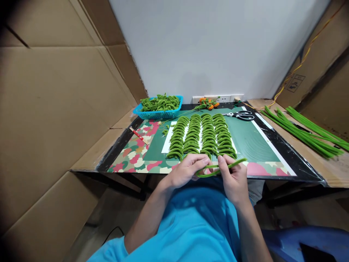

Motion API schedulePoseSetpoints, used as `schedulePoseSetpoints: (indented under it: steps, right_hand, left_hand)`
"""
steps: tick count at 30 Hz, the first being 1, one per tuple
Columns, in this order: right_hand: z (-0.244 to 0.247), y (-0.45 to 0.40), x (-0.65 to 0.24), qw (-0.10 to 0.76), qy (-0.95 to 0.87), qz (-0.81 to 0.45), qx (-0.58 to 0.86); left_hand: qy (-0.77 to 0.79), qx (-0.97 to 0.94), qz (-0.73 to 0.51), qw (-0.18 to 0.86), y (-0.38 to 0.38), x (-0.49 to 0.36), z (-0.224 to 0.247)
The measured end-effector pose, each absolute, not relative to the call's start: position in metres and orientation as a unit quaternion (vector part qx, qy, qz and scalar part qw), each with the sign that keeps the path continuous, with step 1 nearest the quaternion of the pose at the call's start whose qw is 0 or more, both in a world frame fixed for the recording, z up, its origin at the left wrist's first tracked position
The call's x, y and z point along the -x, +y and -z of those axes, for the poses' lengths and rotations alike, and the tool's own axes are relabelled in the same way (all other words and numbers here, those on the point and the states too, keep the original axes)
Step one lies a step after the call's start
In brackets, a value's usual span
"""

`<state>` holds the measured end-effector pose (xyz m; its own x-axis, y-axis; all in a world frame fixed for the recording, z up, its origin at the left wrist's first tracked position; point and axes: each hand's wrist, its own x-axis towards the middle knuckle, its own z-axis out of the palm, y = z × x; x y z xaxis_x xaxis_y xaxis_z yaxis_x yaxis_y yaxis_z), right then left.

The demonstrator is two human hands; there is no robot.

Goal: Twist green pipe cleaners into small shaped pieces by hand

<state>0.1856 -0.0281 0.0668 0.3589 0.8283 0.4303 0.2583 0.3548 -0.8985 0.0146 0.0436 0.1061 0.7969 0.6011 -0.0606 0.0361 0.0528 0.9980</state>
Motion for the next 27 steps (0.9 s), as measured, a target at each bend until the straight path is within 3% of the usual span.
schedulePoseSetpoints:
  steps: [27]
  right_hand:
    - [-0.0639, -0.0304, -0.1792, 0.652, -0.513, -0.165, 0.533]
  left_hand:
    - [0.223, -0.669, -0.171, 0.688, 0.0415, -0.0095, -0.1069]
